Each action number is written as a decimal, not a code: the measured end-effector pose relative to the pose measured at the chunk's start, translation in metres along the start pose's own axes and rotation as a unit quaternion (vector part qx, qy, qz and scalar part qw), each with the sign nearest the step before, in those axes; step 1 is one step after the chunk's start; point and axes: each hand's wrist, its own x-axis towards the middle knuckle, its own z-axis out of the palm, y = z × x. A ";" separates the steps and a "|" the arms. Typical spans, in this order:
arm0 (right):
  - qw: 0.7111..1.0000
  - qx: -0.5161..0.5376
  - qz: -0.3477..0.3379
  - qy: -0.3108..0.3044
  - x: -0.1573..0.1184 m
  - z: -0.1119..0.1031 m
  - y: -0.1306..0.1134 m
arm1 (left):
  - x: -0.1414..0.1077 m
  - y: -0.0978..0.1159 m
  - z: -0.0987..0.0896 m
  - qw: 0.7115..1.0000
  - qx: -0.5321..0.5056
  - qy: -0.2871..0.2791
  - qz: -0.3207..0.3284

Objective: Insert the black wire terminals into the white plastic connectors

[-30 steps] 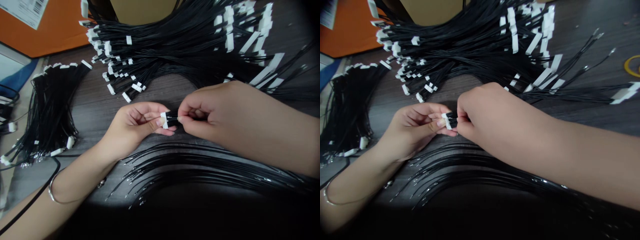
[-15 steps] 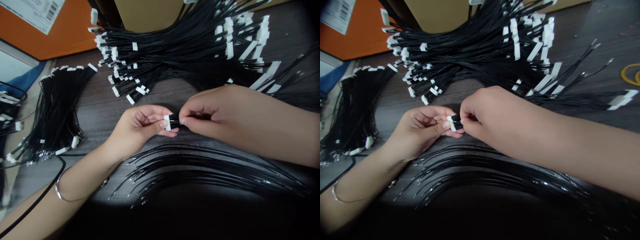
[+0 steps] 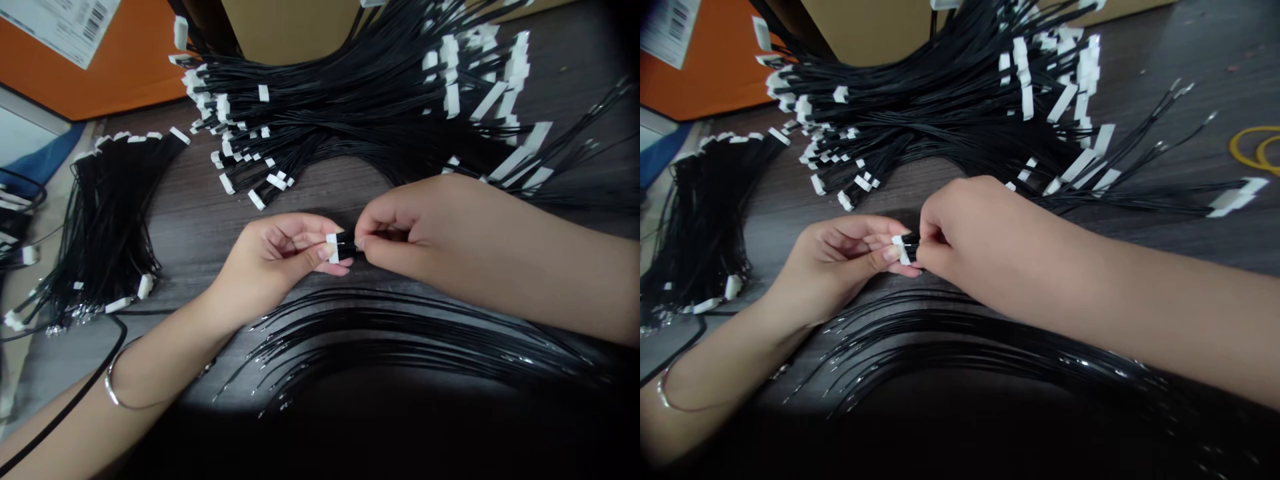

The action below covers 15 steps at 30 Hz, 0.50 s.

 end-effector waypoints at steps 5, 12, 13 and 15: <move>1.000 0.008 0.005 0.007 0.001 -0.001 0.000 | 0.000 -0.002 -0.001 1.000 0.003 0.001 0.001; 0.999 0.000 -0.052 0.016 -0.001 0.006 0.006 | 0.000 0.001 0.001 1.000 0.022 0.013 -0.010; 0.998 0.001 -0.053 0.017 -0.001 0.007 0.006 | 0.000 0.001 0.001 0.999 0.026 0.016 -0.012; 0.998 0.005 -0.053 0.019 0.000 0.009 0.006 | 0.000 0.002 0.002 0.999 0.032 0.021 -0.013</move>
